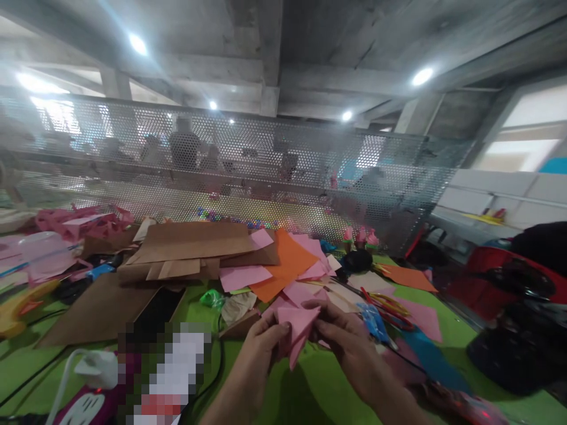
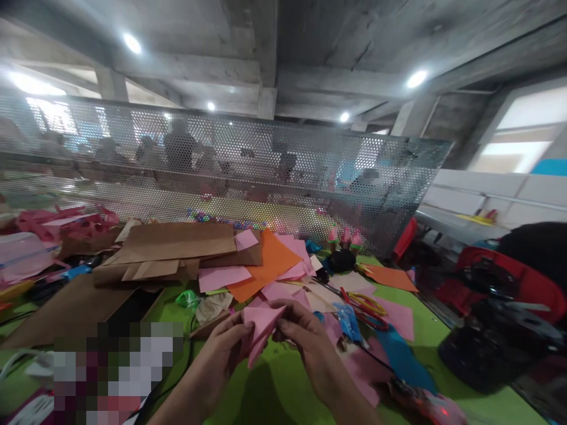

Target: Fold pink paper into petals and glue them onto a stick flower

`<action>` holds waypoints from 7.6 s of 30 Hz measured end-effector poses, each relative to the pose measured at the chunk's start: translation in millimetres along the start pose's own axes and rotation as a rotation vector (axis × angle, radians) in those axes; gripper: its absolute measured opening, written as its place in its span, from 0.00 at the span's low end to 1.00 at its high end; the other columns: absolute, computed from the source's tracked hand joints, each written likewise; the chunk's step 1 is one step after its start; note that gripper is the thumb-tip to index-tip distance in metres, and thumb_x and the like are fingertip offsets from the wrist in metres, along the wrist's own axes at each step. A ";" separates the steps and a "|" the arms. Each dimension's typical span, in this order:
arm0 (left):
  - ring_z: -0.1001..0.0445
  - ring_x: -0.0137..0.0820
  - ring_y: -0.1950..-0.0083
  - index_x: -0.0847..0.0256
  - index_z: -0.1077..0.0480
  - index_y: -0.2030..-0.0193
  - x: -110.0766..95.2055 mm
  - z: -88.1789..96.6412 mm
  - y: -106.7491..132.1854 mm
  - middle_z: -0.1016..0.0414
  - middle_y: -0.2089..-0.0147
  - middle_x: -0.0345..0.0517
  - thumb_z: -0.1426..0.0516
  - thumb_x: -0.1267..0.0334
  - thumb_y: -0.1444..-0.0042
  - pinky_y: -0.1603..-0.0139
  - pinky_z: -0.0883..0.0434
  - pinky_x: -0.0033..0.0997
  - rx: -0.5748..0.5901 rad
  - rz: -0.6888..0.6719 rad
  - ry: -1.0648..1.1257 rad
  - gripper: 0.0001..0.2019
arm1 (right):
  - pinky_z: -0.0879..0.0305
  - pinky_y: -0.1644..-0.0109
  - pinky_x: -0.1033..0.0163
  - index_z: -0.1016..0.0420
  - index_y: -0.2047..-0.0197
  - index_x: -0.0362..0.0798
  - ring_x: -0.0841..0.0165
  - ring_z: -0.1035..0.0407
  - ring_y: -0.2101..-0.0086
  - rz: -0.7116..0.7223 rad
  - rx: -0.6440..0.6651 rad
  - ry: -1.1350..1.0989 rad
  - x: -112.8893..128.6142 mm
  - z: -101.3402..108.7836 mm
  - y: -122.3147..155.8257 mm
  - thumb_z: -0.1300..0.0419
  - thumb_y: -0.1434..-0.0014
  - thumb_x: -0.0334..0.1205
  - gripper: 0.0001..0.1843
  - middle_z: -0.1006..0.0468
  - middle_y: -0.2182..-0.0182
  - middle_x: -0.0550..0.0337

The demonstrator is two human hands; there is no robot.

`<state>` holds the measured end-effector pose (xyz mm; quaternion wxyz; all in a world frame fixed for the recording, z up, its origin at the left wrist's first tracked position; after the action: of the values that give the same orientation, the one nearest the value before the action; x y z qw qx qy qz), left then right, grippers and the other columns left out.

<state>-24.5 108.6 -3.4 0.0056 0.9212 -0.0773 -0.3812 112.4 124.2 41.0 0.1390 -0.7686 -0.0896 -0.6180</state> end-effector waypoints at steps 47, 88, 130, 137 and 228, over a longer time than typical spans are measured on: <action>0.32 0.34 0.64 0.60 0.26 0.62 -9.8 -11.4 3.8 0.25 0.66 0.44 0.43 0.57 0.43 0.64 0.38 0.29 0.036 -0.197 -0.552 0.10 | 0.32 0.69 0.60 0.17 0.68 0.53 0.63 0.30 0.71 0.078 -0.232 0.388 6.6 10.4 -3.7 0.28 0.57 0.52 0.15 0.21 0.73 0.58; 0.39 0.27 0.71 0.61 0.30 0.73 -32.7 -4.3 11.6 0.35 0.75 0.36 0.41 0.56 0.46 0.70 0.39 0.23 -0.130 -0.378 -0.544 0.11 | 0.40 0.71 0.66 0.24 0.68 0.48 0.70 0.34 0.74 0.049 -0.045 0.536 8.0 -0.6 0.0 0.36 0.44 0.49 0.12 0.28 0.76 0.64; 0.41 0.26 0.79 0.56 0.39 0.74 -19.4 5.4 -0.2 0.38 0.80 0.34 0.50 0.50 0.38 0.76 0.46 0.27 0.034 -0.201 -0.896 0.17 | 0.40 0.72 0.65 0.26 0.74 0.47 0.71 0.37 0.76 0.050 -0.165 0.402 8.7 12.9 -5.4 0.34 0.48 0.55 0.19 0.27 0.78 0.63; 0.39 0.27 0.79 0.56 0.40 0.76 -33.7 2.9 1.4 0.36 0.83 0.35 0.50 0.53 0.37 0.75 0.46 0.27 0.048 -0.233 -0.949 0.17 | 0.39 0.72 0.64 0.26 0.72 0.47 0.70 0.36 0.76 0.049 -0.160 0.450 9.7 11.3 -4.8 0.35 0.47 0.56 0.19 0.28 0.75 0.62; 0.25 0.43 0.43 0.53 0.25 0.47 14.8 4.5 71.8 0.25 0.42 0.43 0.45 0.74 0.47 0.47 0.23 0.48 0.421 -0.709 -1.914 0.22 | 0.39 0.68 0.65 0.23 0.58 0.49 0.63 0.26 0.66 -0.224 0.034 1.760 52.8 102.1 27.7 0.42 0.48 0.28 0.14 0.19 0.63 0.55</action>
<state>-27.3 35.8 -12.0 -0.3313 0.1862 0.1608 -0.9109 227.1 129.4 69.4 0.1078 0.0005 -0.0342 -0.9936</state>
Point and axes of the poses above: each hand's wrist, its own y-axis away from the middle knuckle, its own z-axis out of the back of the hand, x = y × z, the point moved 6 cm from there along -y, towards the middle knuckle
